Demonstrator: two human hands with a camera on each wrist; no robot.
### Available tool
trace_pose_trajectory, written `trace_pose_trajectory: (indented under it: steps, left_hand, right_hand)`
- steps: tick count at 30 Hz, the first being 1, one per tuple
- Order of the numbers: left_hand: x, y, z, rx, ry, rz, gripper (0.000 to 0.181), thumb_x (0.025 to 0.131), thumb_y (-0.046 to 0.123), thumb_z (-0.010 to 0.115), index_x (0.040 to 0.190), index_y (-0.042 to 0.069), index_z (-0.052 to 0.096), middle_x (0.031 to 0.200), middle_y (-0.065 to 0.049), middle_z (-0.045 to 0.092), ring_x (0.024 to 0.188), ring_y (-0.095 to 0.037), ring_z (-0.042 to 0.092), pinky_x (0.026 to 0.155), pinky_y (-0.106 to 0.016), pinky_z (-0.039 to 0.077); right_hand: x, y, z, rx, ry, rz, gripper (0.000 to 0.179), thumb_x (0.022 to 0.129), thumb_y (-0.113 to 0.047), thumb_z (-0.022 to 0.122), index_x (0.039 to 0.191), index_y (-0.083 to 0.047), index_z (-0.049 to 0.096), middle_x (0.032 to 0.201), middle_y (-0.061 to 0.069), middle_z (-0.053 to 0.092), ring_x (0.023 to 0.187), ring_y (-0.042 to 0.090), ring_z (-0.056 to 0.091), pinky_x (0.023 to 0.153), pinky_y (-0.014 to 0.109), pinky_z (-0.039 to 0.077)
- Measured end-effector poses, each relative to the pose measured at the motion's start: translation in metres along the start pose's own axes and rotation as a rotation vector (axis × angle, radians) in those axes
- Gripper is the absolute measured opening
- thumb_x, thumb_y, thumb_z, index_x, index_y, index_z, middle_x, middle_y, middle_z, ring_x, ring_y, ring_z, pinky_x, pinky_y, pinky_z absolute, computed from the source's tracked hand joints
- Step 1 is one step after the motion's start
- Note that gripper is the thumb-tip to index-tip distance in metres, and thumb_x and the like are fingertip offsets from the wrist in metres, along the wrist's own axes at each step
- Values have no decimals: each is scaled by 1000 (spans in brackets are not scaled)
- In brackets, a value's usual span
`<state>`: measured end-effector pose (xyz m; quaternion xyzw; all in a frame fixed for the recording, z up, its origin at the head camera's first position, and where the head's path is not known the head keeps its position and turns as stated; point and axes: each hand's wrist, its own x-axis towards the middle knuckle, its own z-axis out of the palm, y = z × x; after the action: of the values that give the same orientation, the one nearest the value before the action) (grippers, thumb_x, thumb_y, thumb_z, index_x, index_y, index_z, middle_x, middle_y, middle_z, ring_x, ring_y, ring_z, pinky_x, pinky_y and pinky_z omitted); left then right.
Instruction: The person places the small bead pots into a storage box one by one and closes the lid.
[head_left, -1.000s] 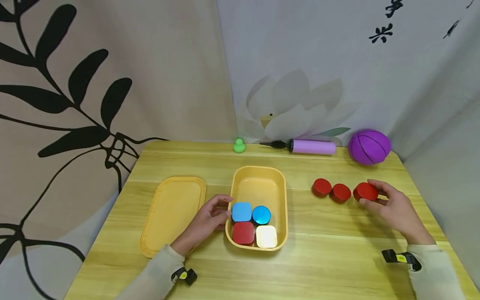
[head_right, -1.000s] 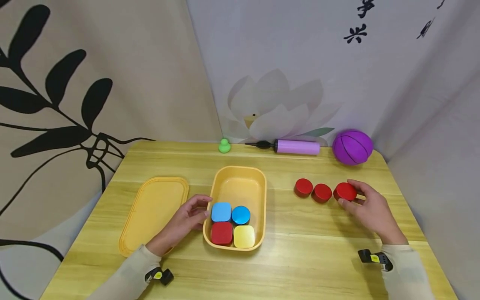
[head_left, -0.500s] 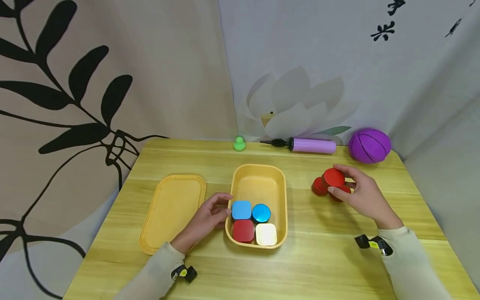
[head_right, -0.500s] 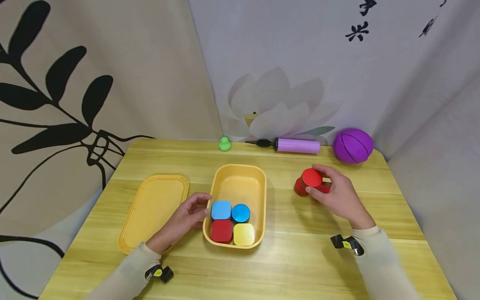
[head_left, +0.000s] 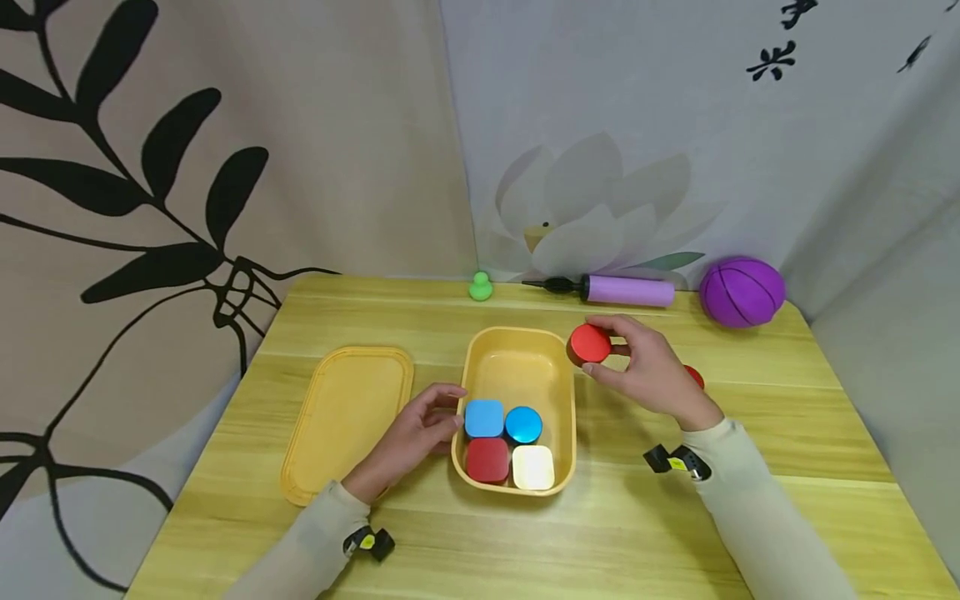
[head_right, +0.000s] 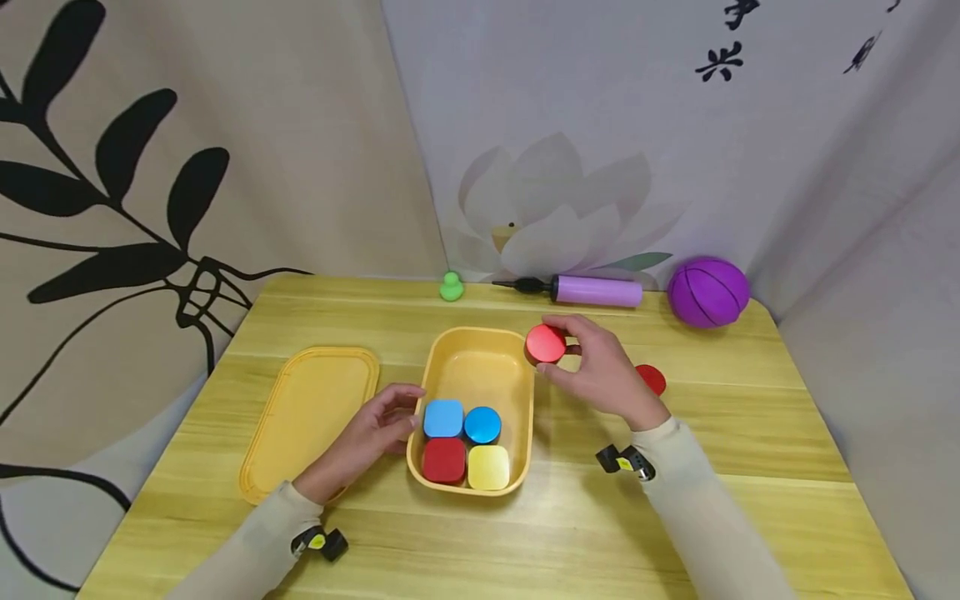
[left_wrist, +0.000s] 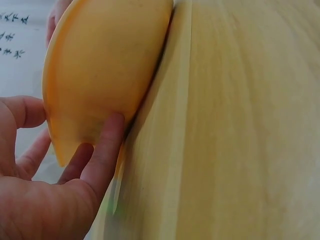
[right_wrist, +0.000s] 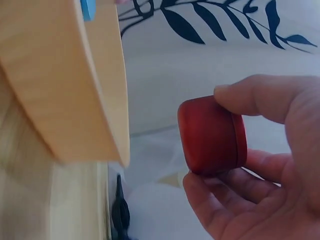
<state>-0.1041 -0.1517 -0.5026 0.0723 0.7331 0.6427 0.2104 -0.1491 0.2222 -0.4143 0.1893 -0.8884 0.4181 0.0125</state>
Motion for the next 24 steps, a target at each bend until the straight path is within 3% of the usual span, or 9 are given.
trace_pose_trajectory:
  steps: [4, 14, 24]
  left_hand:
    - [1, 0, 0, -3, -7, 8, 43, 106, 24, 65, 147, 21, 54, 141, -16, 53, 116, -26, 64, 86, -42, 64]
    - [1, 2, -1, 4, 5, 6, 43, 106, 23, 65, 147, 19, 54, 141, -17, 54, 115, -25, 65, 85, -40, 64]
    - [-1, 3, 0, -9, -10, -3, 42, 106, 24, 64, 147, 21, 53, 142, -17, 53, 116, -27, 65, 86, -43, 64]
  right_hand:
    - [12, -10, 15, 11, -46, -29, 64, 88, -13, 85, 146, -6, 58, 141, 8, 65, 121, 27, 66, 103, 47, 59]
    - [36, -24, 63, 47, -187, -130, 63, 89, -19, 83, 145, -3, 58, 137, 8, 65, 118, 25, 67, 102, 46, 59]
    - [49, -25, 97, -113, -290, -195, 61, 89, -27, 84, 142, -6, 61, 128, 4, 70, 116, 20, 68, 100, 41, 59]
